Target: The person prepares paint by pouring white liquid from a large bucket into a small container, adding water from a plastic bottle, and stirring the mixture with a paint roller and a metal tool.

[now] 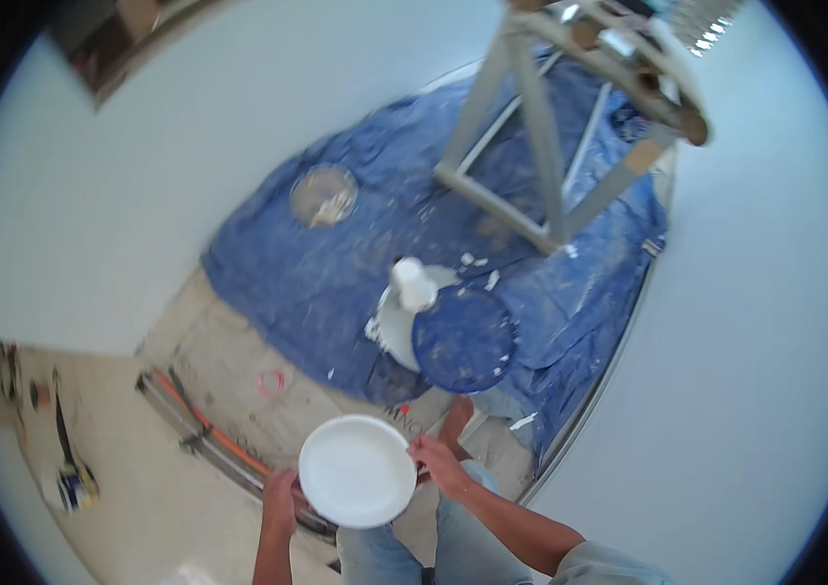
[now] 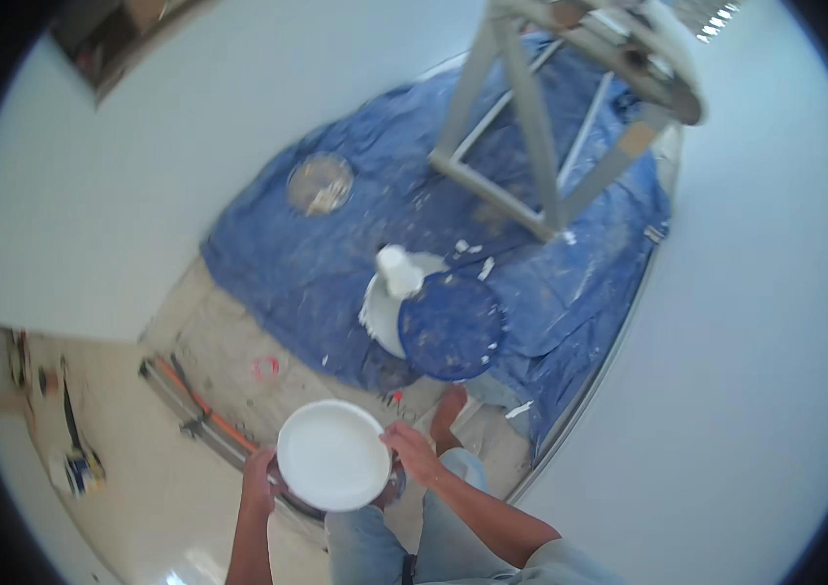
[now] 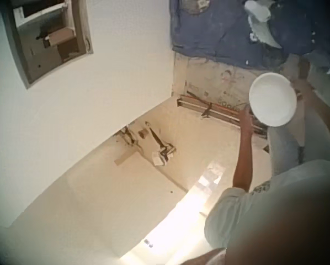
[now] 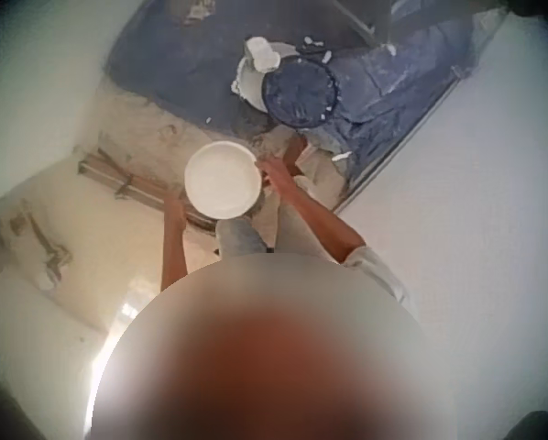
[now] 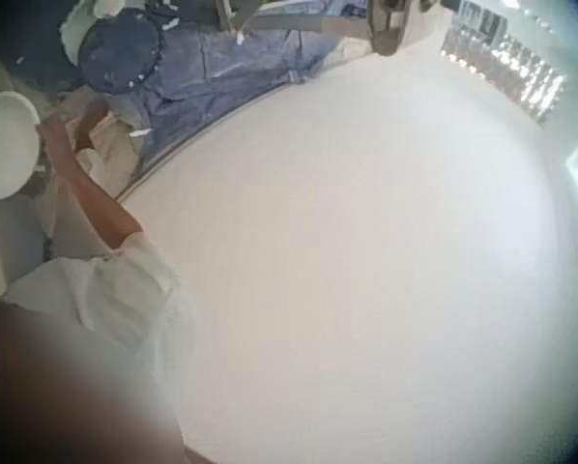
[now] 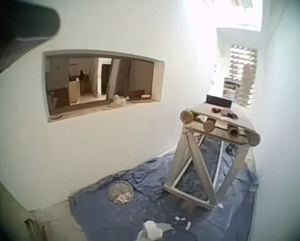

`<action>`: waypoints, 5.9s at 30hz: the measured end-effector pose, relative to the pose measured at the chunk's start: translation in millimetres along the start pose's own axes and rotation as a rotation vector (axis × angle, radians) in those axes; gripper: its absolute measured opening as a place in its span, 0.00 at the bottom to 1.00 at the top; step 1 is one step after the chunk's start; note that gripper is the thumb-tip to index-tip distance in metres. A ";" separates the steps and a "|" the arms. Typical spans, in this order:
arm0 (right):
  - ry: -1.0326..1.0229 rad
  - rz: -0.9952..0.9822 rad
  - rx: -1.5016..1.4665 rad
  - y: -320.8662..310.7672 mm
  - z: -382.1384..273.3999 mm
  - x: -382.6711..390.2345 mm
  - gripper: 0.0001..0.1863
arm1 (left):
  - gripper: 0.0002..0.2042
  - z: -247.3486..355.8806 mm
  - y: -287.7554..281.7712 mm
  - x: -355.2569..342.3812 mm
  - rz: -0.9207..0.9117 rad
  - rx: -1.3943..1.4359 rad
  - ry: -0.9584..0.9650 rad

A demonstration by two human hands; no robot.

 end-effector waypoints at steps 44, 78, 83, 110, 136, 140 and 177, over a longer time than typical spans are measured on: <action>-1.338 0.206 -0.324 -510.3 -681.8 456.7 0.22 | 0.29 695.2 746.1 324.5 -1.281 0.104 0.654; -0.796 -0.218 -0.188 -850.2 -1180.8 49.3 0.30 | 0.41 935.6 1162.7 31.8 -0.416 0.091 0.428; -0.748 -0.218 -0.233 -849.1 -1179.3 40.9 0.26 | 0.37 943.1 1168.0 1.3 -0.410 0.032 0.347; -0.677 -0.311 -0.160 -873.8 -1176.3 49.8 0.20 | 0.18 1101.7 1242.7 -137.5 0.089 -1.584 0.932; -0.995 -0.702 0.857 -898.8 -1199.5 -52.1 0.59 | 0.56 829.8 1188.8 40.9 -0.166 -0.592 0.948; -1.045 -0.766 0.709 -897.6 -1179.0 -68.3 0.58 | 0.58 790.2 1208.9 0.3 -0.067 -0.209 1.241; -1.057 -0.862 0.317 -566.1 -1011.1 27.4 0.64 | 0.34 718.9 808.1 49.4 0.126 0.412 0.734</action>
Point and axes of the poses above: each hand's wrist, its own x-axis away from the middle knuckle, its own y-axis out of the palm, z = x × y, the point moved 3 cm from there along -x, towards the middle knuckle, and after that the axes turned 2 degrees about z, right-handed, at the moved point
